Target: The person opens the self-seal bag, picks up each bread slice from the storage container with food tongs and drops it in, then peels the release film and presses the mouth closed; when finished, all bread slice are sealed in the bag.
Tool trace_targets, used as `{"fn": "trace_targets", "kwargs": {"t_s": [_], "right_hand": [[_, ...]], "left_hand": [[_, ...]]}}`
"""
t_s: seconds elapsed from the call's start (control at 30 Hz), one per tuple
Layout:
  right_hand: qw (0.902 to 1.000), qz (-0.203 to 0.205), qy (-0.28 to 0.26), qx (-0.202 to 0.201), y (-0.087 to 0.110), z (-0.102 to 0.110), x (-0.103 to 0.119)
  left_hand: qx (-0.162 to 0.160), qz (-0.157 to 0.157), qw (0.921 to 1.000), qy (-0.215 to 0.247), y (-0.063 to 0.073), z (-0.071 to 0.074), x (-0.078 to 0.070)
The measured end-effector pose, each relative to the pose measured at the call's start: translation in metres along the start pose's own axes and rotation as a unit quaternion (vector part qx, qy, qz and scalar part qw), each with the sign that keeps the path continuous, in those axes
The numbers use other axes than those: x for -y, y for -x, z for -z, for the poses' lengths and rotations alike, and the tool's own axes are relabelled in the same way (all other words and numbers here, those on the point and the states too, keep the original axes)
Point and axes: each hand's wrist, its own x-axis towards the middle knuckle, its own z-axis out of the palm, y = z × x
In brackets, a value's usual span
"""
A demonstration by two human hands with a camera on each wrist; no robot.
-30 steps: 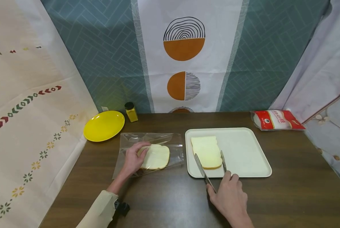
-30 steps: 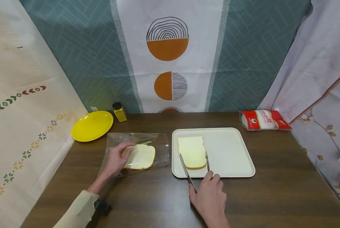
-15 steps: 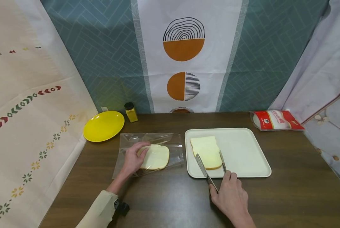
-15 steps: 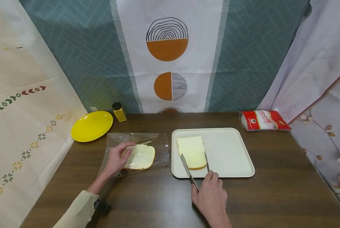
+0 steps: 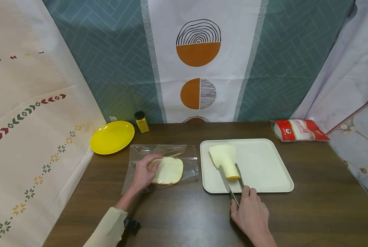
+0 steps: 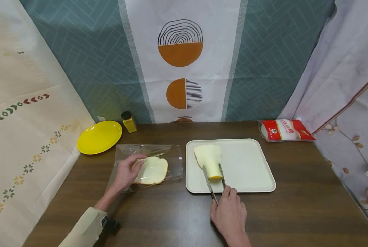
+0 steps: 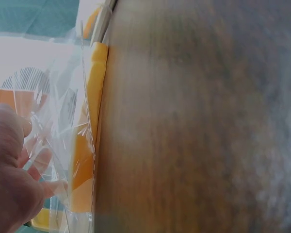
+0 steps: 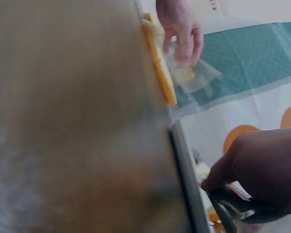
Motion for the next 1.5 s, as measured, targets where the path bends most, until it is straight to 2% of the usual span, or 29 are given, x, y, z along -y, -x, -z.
{"fn": "trace_targets", "kwargs": {"t_s": [0.27, 0.53, 0.77, 1.0, 1.3, 1.5], "right_hand": [[0.9996, 0.02, -0.008, -0.015, -0.002, 0.003, -0.009], [0.9991, 0.022, -0.033, -0.019, -0.002, 0.008, -0.021], [0.9969, 0.061, -0.036, -0.036, -0.005, 0.016, -0.033], [0.9926, 0.108, -0.031, -0.045, -0.011, 0.02, -0.035], [0.9892, 0.143, -0.014, -0.028, -0.019, 0.026, -0.03], [0.9881, 0.154, -0.006, -0.002, -0.024, 0.029, -0.025]], "left_hand": [[-0.006, -0.004, 1.0, 0.001, 0.0, 0.001, -0.001], [-0.002, -0.001, 1.0, -0.001, -0.001, 0.003, -0.003], [0.005, 0.01, 0.9999, 0.0, 0.0, 0.004, -0.003], [0.001, 0.003, 1.0, -0.002, 0.001, 0.004, -0.002], [-0.002, 0.002, 1.0, -0.004, 0.0, 0.004, -0.001], [-0.001, 0.006, 1.0, -0.008, 0.0, 0.005, -0.001]]}}
